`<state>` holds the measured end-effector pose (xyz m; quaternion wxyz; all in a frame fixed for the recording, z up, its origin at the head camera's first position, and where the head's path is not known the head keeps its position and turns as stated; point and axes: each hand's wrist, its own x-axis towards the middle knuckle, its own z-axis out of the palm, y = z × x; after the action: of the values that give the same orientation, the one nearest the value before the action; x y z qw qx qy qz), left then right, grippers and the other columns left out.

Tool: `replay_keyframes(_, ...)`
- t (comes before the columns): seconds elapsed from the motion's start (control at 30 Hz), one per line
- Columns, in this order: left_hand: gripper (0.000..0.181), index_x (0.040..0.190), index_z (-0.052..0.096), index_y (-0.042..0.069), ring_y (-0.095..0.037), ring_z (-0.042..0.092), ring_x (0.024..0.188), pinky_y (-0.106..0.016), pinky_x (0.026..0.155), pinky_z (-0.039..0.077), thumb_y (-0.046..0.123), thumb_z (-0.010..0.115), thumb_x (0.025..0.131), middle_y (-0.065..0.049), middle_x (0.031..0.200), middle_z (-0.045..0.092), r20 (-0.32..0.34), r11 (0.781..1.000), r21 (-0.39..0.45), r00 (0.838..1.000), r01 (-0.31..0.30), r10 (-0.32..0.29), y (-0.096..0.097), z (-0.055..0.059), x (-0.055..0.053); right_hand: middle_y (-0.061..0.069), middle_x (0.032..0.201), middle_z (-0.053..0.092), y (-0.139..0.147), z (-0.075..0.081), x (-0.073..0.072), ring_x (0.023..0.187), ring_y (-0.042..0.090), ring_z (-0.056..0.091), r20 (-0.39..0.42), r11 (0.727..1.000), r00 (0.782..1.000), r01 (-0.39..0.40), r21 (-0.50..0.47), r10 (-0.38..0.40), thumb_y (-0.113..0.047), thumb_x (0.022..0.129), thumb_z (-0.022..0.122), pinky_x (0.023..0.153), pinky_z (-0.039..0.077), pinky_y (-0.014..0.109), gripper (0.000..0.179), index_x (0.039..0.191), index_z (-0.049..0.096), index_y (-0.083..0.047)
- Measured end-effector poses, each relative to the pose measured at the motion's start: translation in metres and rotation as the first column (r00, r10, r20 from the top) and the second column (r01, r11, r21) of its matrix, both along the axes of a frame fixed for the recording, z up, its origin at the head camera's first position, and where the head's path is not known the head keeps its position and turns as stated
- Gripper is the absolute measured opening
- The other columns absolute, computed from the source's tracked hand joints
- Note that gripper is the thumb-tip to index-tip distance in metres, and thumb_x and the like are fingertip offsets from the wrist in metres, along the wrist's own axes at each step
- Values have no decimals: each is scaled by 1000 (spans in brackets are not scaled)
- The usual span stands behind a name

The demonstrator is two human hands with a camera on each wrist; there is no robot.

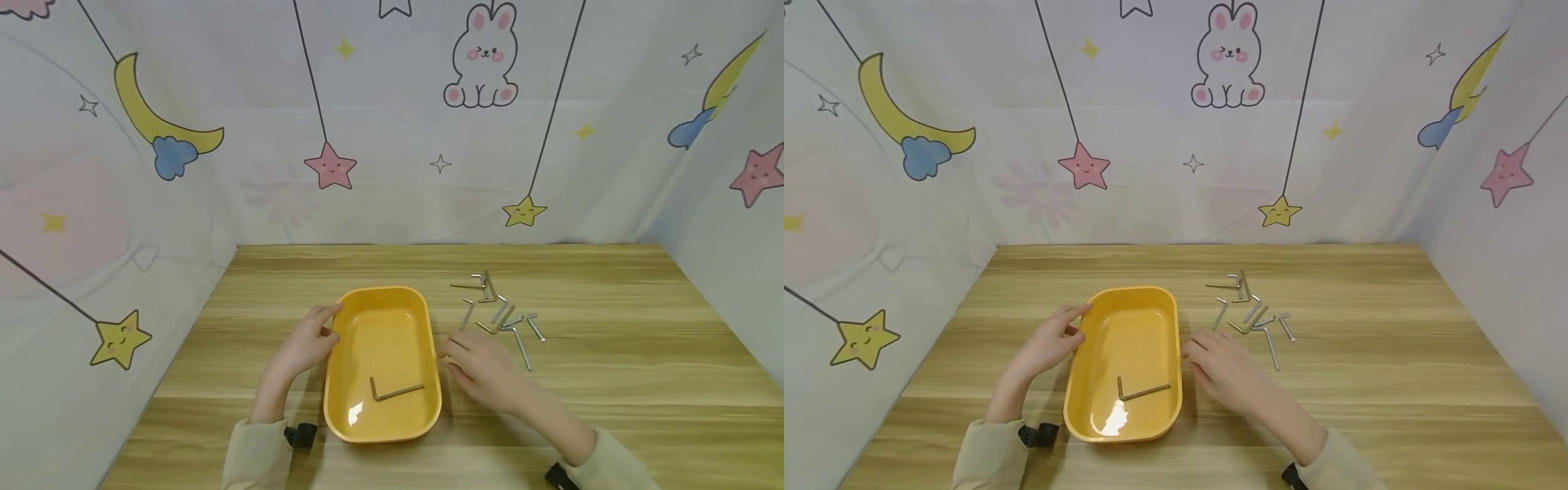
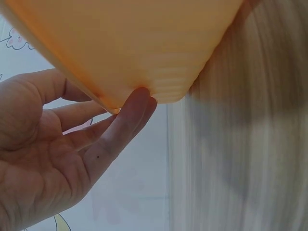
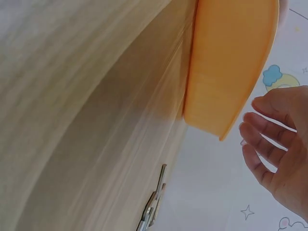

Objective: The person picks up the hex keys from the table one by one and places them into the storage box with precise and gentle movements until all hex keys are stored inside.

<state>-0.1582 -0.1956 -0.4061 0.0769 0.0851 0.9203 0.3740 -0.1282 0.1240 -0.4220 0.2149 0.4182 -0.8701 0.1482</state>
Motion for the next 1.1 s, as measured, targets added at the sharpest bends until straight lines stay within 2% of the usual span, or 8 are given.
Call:
replay_keyframes(0.17,57,147,38,6,-32,59,106,-32,73,53,6,51,91,-19,143,43,4,1000,10,1000,-2,2,0,0,0,-6,92,64,7,-2,-1,88,13,60,26,997,997,66,27,-67,-10,76,76,80,51,31,20,91,65,-17)
replay_keyframes(0.47,57,147,39,5,-32,59,105,-30,72,52,6,52,91,-19,143,44,-1,1000,11,1000,-5,5,0,0,1,-6,91,64,17,-7,-4,81,9,61,136,988,979,151,29,-154,-9,76,75,73,53,27,18,91,66,-15)
replay_keyframes(0.7,57,146,40,4,-32,59,105,-32,74,53,6,53,91,-19,143,44,-7,1000,12,1000,-7,7,1,1,2,-5,85,64,24,-8,-5,79,10,61,170,968,953,244,62,-252,-6,74,74,73,51,32,18,88,67,-14)
replay_keyframes(0.87,57,146,40,5,-31,59,104,-31,73,52,5,53,91,-19,143,44,-2,1000,11,1000,-12,12,1,1,1,-4,80,63,31,-8,-6,74,9,58,207,955,933,285,82,-296,-4,73,72,66,48,28,16,85,66,-14)
replay_keyframes(0.93,57,146,40,5,-31,59,104,-31,73,52,5,53,91,-19,143,44,1,1000,14,1000,-14,14,1,0,1,-4,79,63,34,-8,-6,72,10,57,207,949,927,302,91,-314,-4,74,72,64,47,27,16,85,66,-14)
replay_keyframes(1.1,57,146,40,5,-31,59,104,-30,72,52,5,53,91,-19,143,44,6,1000,12,1000,-15,15,2,0,1,0,81,65,40,-9,-6,73,13,60,180,940,924,323,114,-339,-4,73,73,69,50,34,17,87,66,-11)
